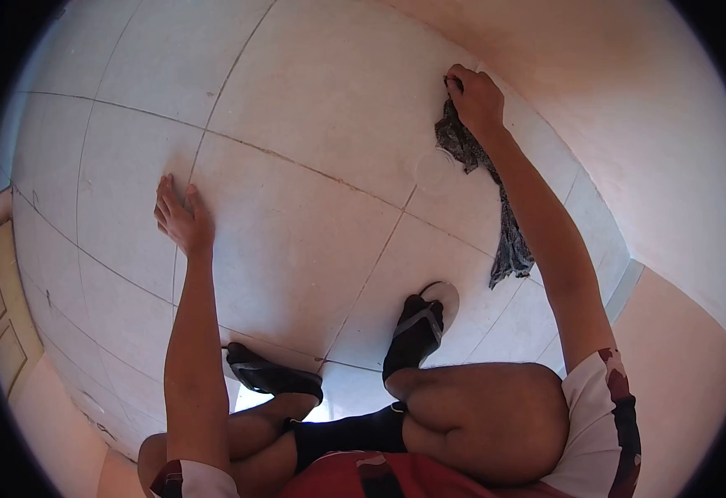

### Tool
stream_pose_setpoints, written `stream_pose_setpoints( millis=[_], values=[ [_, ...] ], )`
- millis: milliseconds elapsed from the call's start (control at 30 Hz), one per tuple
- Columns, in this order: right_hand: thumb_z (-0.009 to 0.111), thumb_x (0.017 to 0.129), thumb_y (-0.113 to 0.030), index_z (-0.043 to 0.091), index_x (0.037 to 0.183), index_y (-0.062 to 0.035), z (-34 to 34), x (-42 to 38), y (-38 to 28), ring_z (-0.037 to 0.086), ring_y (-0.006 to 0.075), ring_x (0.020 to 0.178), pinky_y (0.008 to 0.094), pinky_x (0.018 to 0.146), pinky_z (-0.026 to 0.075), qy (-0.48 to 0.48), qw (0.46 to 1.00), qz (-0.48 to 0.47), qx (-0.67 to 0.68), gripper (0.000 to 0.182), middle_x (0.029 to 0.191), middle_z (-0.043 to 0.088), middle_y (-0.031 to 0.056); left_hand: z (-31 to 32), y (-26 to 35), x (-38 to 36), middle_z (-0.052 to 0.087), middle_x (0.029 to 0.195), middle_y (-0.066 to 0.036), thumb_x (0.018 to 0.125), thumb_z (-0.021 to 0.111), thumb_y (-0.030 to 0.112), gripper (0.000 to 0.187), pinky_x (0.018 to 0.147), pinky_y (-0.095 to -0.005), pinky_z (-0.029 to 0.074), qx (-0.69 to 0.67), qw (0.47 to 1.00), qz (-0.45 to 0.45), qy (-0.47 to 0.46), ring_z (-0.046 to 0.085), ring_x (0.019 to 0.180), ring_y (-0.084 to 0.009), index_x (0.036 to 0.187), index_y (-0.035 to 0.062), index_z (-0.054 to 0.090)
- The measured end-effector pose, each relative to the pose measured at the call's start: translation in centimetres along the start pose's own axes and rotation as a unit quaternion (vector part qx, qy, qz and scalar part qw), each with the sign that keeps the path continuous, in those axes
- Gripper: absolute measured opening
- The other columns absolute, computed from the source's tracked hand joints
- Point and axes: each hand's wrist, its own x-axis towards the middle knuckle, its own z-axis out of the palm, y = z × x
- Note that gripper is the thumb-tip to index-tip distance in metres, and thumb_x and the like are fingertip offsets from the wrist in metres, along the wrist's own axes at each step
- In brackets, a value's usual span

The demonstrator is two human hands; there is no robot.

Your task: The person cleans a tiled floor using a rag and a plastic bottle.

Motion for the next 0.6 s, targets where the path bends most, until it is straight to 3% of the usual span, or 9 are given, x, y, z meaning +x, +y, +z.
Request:
stream_pose_setpoints(
  millis=[100,167,300,367,433,500,567,600],
  values=[
    [0.066,0.093,-0.022,0.071,0.098,-0.0144,0.2,-1.6,-0.3,0.067,0.0293,0.088,0.0435,0.078,0.055,0.005,0.999,-0.032,0.016,0.01,0.091,0.074,0.0045,0.5,-0.5,0.1,0.049,0.156,-0.004,0.105,0.053,0.042,0.051,0.115,-0.0514,0.031,0.01,1.0,0.001,0.007,0.044,0.141,-0.0314,0.148,0.014,0.05],
    [0.066,0.093,-0.022,0.071,0.098,-0.0143,-0.1,-2.9,-0.9,0.067,0.0278,0.09,0.043,0.08,0.055,-0.062,0.992,-0.097,0.051,0.01,0.093,0.074,0.0039,0.4,-0.4,0.3,0.049,0.156,-0.005,0.105,0.053,0.042,0.051,0.115,-0.0515,0.031,0.002,1.0,0.008,0.011,0.044,0.141,-0.0315,0.148,0.014,0.051],
    [0.068,0.091,-0.019,0.072,0.096,-0.0153,-0.7,-0.4,-0.1,0.065,0.0244,0.089,0.0418,0.079,0.055,-0.021,0.999,-0.013,-0.034,0.007,0.092,0.074,0.0007,0.2,-0.3,0.0,0.049,0.156,-0.005,0.105,0.053,0.042,0.051,0.115,-0.0522,0.031,0.0,1.0,0.008,0.006,0.044,0.141,-0.0318,0.148,0.0141,0.051],
    [0.068,0.091,-0.019,0.071,0.097,-0.0154,0.3,-1.5,-0.2,0.064,0.0237,0.09,0.0405,0.079,0.054,-0.004,0.999,-0.024,-0.026,0.007,0.09,0.073,0.0001,0.3,-0.4,-0.1,0.049,0.156,-0.005,0.105,0.053,0.042,0.051,0.115,-0.0523,0.031,-0.007,1.0,0.01,0.005,0.044,0.141,-0.032,0.148,0.0139,0.051],
    [0.067,0.092,-0.018,0.071,0.099,-0.0154,-0.2,-3.2,-1.3,0.063,0.0234,0.093,0.0394,0.081,0.053,-0.094,0.978,-0.184,0.041,0.008,0.088,0.071,0.0013,0.3,-0.6,0.1,0.049,0.156,-0.006,0.105,0.053,0.043,0.051,0.116,-0.0524,0.031,-0.007,1.0,0.001,0.012,0.044,0.141,-0.0323,0.148,0.0138,0.051],
    [0.067,0.092,-0.017,0.07,0.099,-0.0151,-2.2,-3.3,-1.3,0.063,0.0239,0.094,0.0398,0.082,0.051,-0.117,0.976,-0.183,0.03,0.008,0.087,0.07,0.0023,0.2,-0.6,-0.1,0.049,0.156,-0.005,0.106,0.052,0.043,0.051,0.116,-0.0523,0.031,-0.007,1.0,0.014,0.014,0.044,0.14,-0.033,0.147,0.0135,0.051],
    [0.066,0.093,-0.016,0.07,0.098,-0.0156,-4.2,-3.1,-1.1,0.063,0.0249,0.095,0.0425,0.082,0.05,-0.141,0.982,-0.053,-0.116,0.007,0.088,0.07,0.0029,0.2,-0.6,0.1,0.049,0.156,-0.005,0.106,0.051,0.043,0.051,0.116,-0.0519,0.031,-0.005,1.0,0.013,0.018,0.044,0.14,-0.0336,0.147,0.0134,0.051],
    [0.066,0.093,-0.016,0.07,0.098,-0.0156,-4.8,-4.3,-0.2,0.063,0.0249,0.095,0.0425,0.082,0.05,-0.139,0.982,-0.052,-0.116,0.007,0.088,0.07,0.0029,0.3,-0.8,-0.1,0.049,0.156,-0.005,0.106,0.05,0.044,0.051,0.116,-0.0519,0.03,-0.008,1.0,0.018,0.02,0.044,0.14,-0.0338,0.147,0.0132,0.051]
  ],
)
